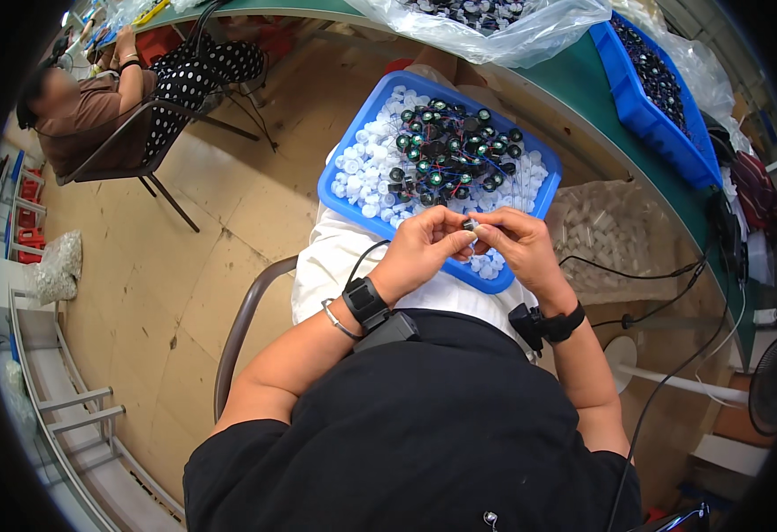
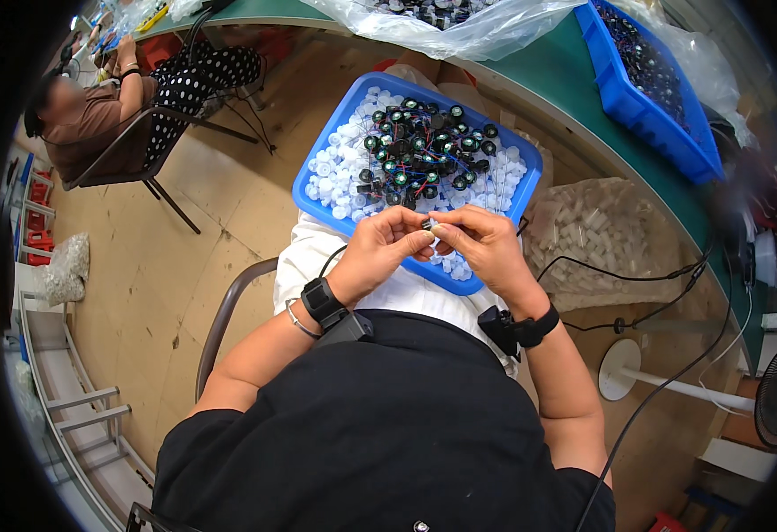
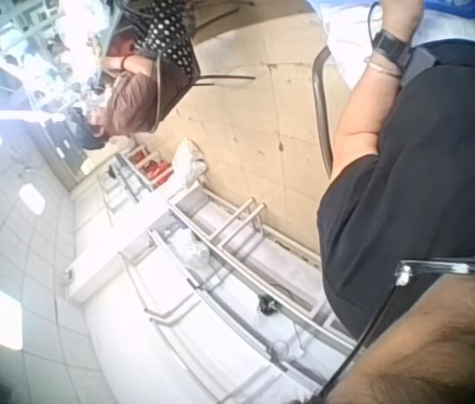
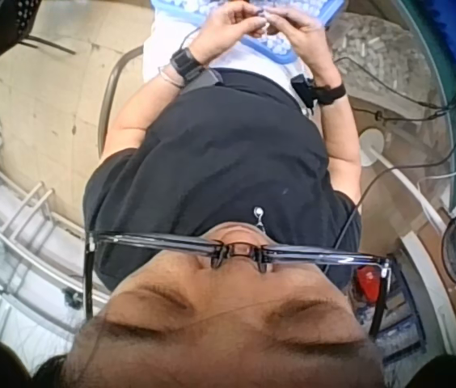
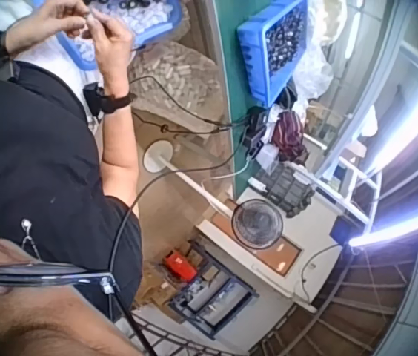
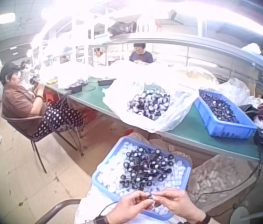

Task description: The person sits at a workbench and repeatedly picks up small black electronic components and white plastic caps from a blue tray. They insert the components into the caps by hand and place the assembled units back into the tray. The process is repetitive and involves handling items one at a time.

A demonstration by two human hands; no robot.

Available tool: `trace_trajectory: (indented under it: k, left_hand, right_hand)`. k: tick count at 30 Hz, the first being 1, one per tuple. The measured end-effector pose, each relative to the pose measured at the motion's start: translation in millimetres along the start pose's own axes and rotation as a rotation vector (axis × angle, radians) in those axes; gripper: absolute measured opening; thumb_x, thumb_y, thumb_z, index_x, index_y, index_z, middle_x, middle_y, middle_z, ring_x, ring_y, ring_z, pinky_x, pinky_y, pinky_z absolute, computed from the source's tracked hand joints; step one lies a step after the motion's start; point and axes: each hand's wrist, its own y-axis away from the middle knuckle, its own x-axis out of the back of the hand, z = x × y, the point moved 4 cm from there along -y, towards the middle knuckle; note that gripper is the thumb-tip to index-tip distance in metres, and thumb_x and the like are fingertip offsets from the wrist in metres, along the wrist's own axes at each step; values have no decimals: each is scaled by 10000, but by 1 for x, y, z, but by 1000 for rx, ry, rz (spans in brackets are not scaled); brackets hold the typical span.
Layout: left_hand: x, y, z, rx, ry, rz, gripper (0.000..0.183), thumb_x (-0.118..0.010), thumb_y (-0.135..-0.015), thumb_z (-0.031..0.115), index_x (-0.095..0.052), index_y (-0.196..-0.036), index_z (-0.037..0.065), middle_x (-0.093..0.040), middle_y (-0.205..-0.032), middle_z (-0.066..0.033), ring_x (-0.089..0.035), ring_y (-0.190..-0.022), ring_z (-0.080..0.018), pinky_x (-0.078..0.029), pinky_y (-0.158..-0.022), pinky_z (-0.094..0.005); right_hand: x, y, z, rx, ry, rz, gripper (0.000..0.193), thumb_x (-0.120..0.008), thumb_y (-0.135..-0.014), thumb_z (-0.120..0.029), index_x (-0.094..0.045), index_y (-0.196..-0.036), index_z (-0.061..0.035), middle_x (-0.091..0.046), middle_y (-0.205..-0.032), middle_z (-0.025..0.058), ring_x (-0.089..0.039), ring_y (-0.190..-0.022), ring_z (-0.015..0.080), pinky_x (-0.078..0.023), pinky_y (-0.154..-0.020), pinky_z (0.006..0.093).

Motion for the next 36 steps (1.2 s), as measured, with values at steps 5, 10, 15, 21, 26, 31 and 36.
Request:
trace_trajectory:
  k: [5, 10, 15, 21, 26, 31, 36]
  left_hand:
    - [-6, -1, 13, -208, -45, 64, 219, -612, -912, 106, -564, -1082, -24, -647, -948, -85, -637, -832, -136, -537, -756, -271]
    - [-4, -6, 4, 91, 283, 27, 250, -601, -927, 179, -567, -1096, -2, -648, -951, -82, -640, -838, -141, -538, -758, -269]
    - [-2, -3, -5, 240, 475, -64, 314, -563, -945, 296, -581, -1093, 20, -649, -982, -78, -645, -862, -148, -542, -789, -278]
    - [-11, -1, -4, 295, 552, -120, 341, -538, -953, 345, -595, -1086, 36, -644, -1001, -57, -627, -915, -146, -524, -837, -304]
    - [-11, 0, -4, 318, 606, -117, 285, -520, -966, 301, -592, -1077, 49, -631, -1046, -75, -612, -980, -179, -506, -885, -355]
    - [-12, 1, -1, 341, 584, -127, 278, -513, -968, 303, -595, -1066, 56, -627, -1027, -66, -608, -978, -177, -493, -893, -371]
    - [-13, 2, -3, 346, 605, -182, 299, -511, -969, 317, -599, -1073, 51, -630, -1020, -66, -605, -963, -164, -487, -893, -377]
  right_hand:
    - [-10, -2, 7, -109, -315, 97, 244, -615, -910, -107, -640, -1131, -8, -637, -844, 19, -580, -697, 79, -497, -636, 221]
    - [-8, -1, -2, -25, -116, 123, 340, -632, -895, -118, -577, -1216, -21, -583, -905, 15, -530, -730, 71, -464, -638, 217]
    - [-9, 0, -17, 167, 215, 133, 414, -699, -831, -121, -568, -1213, -31, -545, -959, 41, -534, -757, 88, -460, -648, 224]
    - [-11, 1, -13, 111, 52, 205, 454, -738, -785, -96, -569, -1202, -32, -561, -976, 51, -562, -748, 89, -470, -643, 226]
    - [-6, 0, -11, 121, 130, 203, 346, -731, -785, -70, -615, -1106, -15, -604, -950, 52, -568, -695, 89, -470, -622, 225]
    - [-8, 2, -19, 241, 232, 214, 226, -739, -755, -67, -658, -959, -12, -635, -901, 74, -586, -678, 136, -477, -606, 251]
    - [-11, 6, -41, 575, 660, 179, 259, -750, -675, -57, -646, -909, -18, -641, -829, 101, -598, -688, 252, -497, -610, 309]
